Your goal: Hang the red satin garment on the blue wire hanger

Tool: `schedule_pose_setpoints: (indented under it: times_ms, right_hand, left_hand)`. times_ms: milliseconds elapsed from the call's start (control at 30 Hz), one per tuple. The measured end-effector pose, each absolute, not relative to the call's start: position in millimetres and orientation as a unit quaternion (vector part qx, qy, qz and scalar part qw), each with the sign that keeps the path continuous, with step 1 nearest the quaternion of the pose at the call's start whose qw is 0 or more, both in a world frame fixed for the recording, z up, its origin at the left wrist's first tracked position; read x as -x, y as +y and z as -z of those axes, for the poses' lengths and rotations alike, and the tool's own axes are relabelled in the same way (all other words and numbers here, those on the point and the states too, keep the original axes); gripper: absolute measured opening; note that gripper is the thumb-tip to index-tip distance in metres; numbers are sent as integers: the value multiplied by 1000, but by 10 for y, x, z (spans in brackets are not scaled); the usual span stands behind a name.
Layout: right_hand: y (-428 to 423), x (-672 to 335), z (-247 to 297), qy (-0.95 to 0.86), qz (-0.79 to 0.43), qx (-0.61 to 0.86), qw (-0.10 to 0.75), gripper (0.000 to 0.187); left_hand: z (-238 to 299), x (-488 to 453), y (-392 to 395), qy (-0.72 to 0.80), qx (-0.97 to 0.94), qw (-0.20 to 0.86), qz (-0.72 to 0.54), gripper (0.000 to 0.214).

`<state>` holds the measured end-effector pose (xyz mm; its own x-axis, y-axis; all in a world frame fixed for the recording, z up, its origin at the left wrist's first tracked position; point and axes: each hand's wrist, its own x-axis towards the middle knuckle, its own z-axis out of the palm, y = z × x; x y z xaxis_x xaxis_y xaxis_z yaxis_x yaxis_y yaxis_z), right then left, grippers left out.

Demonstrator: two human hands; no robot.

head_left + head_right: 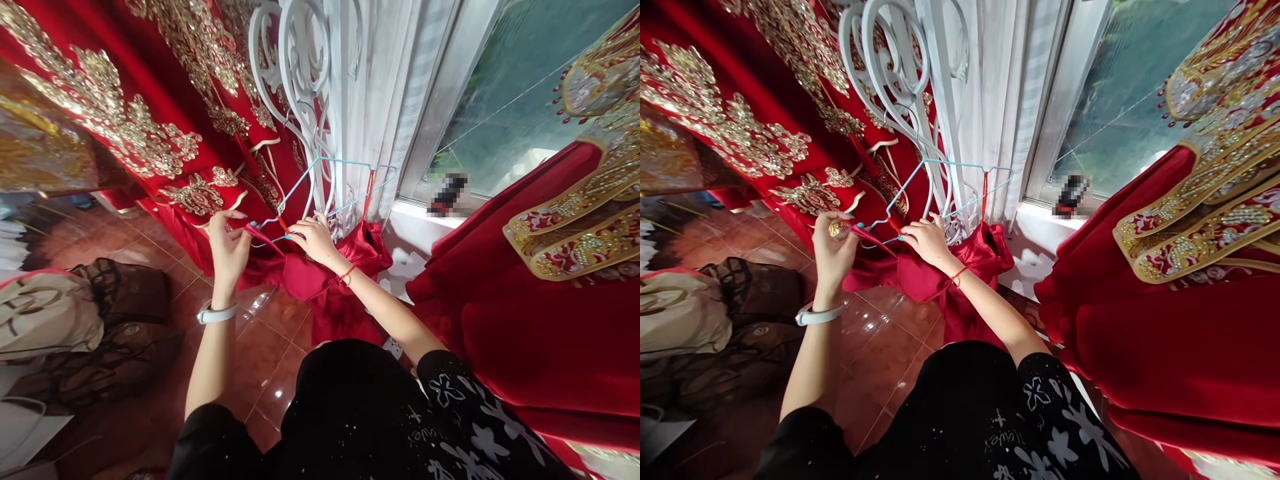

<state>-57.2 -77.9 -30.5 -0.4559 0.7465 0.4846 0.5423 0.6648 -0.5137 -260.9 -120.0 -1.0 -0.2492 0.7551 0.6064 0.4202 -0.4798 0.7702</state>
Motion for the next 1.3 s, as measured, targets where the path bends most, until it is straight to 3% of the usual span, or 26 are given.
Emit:
schedule_pose_setpoints:
  times_ms: [200,433,533,600,833,1067,1167,1300]
  right_hand:
    - [-813,558,244,-842,-137,407,326,21]
    - [-853,567,179,-825,-188,397,355,33]
    - [-846,631,178,-815,-197,405,364,41]
    - [-825,664,182,-807,-204,413,370,36]
    - [-772,735,164,-790,-227,440,361,24]
    - [-824,724,185,-780,-198,462,373,23]
    - [-838,703,179,-782,-191,463,371,22]
    - [-857,730,160,-779,-180,475,367,22]
  left_hand:
    - [-152,2234,-1074,531,-683,63,-498,43]
    - [523,2787,-1311,498,-640,254,-528,77]
    - [803,2827,-1445,508,-604,319,-525,77]
    - [910,2776,-1502,529,-568,326,-540,70]
    - [823,2857,-1559,591,-456,199,-635,37]
    - [610,2882,-1548,588,-394,130,-694,48]
    - [434,2799,-1498,603,-419,70,-675,47]
    - [131,2582,-1336,621,-525,7,-582,29]
